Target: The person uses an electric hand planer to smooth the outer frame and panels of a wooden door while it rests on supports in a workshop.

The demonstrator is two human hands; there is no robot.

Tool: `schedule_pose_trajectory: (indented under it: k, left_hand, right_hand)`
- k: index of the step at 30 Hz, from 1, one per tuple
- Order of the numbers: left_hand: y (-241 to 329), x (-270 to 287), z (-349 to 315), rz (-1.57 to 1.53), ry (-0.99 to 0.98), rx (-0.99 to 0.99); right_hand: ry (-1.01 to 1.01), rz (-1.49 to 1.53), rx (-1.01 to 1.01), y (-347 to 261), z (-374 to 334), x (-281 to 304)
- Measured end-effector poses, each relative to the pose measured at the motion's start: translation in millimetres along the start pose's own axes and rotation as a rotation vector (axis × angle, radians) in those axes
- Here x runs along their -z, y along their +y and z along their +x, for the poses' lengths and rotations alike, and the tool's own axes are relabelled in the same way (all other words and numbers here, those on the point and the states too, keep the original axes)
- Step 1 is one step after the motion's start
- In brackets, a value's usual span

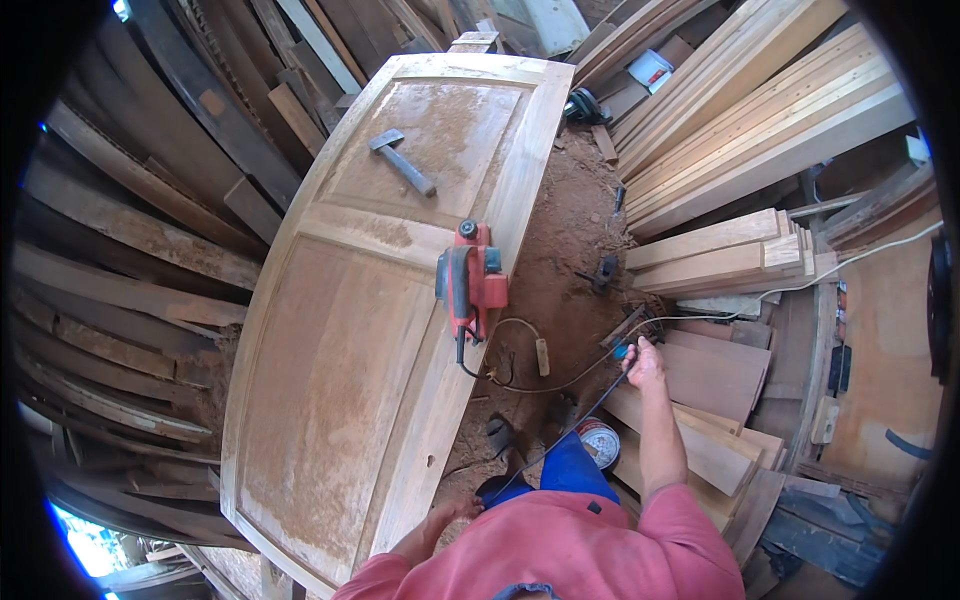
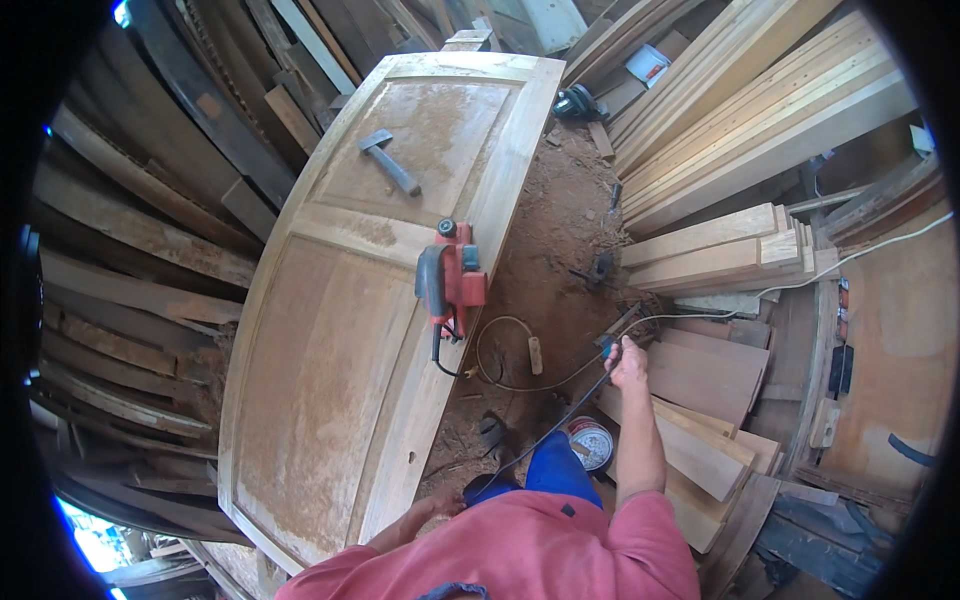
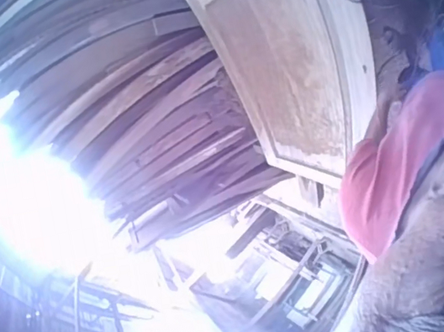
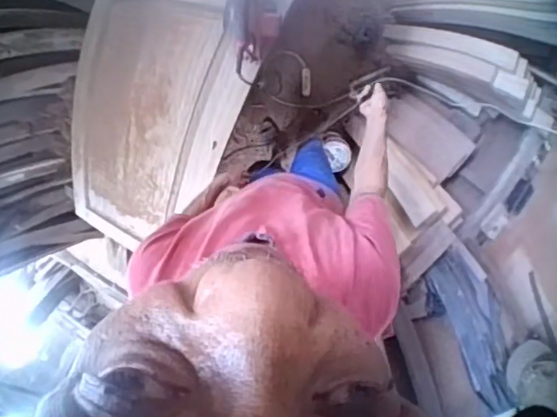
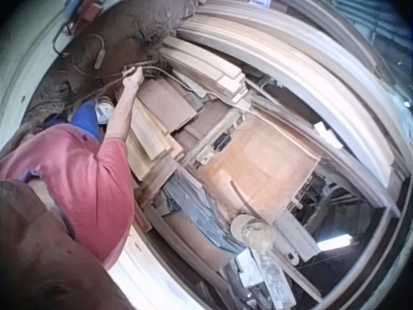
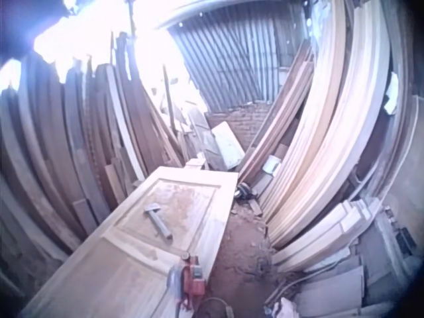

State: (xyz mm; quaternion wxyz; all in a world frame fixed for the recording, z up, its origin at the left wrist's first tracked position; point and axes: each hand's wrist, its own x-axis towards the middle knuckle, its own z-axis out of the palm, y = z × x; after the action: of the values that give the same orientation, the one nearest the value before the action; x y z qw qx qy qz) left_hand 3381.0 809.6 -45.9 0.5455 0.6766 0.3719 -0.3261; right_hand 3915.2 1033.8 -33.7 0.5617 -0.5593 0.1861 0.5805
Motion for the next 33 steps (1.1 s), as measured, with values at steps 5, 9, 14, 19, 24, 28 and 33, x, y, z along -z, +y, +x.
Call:
schedule_pose_trajectory:
  k: [5, 9, 14, 19, 24, 28, 33]
  left_hand:
    - [5, 7, 19, 0.171, -0.024, 0.000]
    - [-26, -15, 23, 0.241, -0.222, 0.058]
    - [-37, -13, 66, 0.197, -0.200, 0.113]
    - [56, 98, 134, -0.052, 0.243, -0.087]
    - [128, 193, 238, -0.373, 0.514, -0.130]
    - [147, 233, 332, -0.677, 0.375, 0.016]
    - [55, 236, 470, -0.394, 0.475, 0.244]
  right_hand:
    - [0.039, -0.149, 0.125, -60, 8, 32]
    - [0.052, -0.263, 0.355, -138, 16, 49]
    - [0.232, -0.254, 0.548, -150, 3, 47]
    - [0.136, 0.005, 0.234, 6, 37, 89]
    - [0.163, -0.040, -0.235, 201, 19, 85]
    - [0.270, -0.058, -0.365, 281, 25, 111]
    - [0.101, -0.099, -0.378, 295, 66, 163]
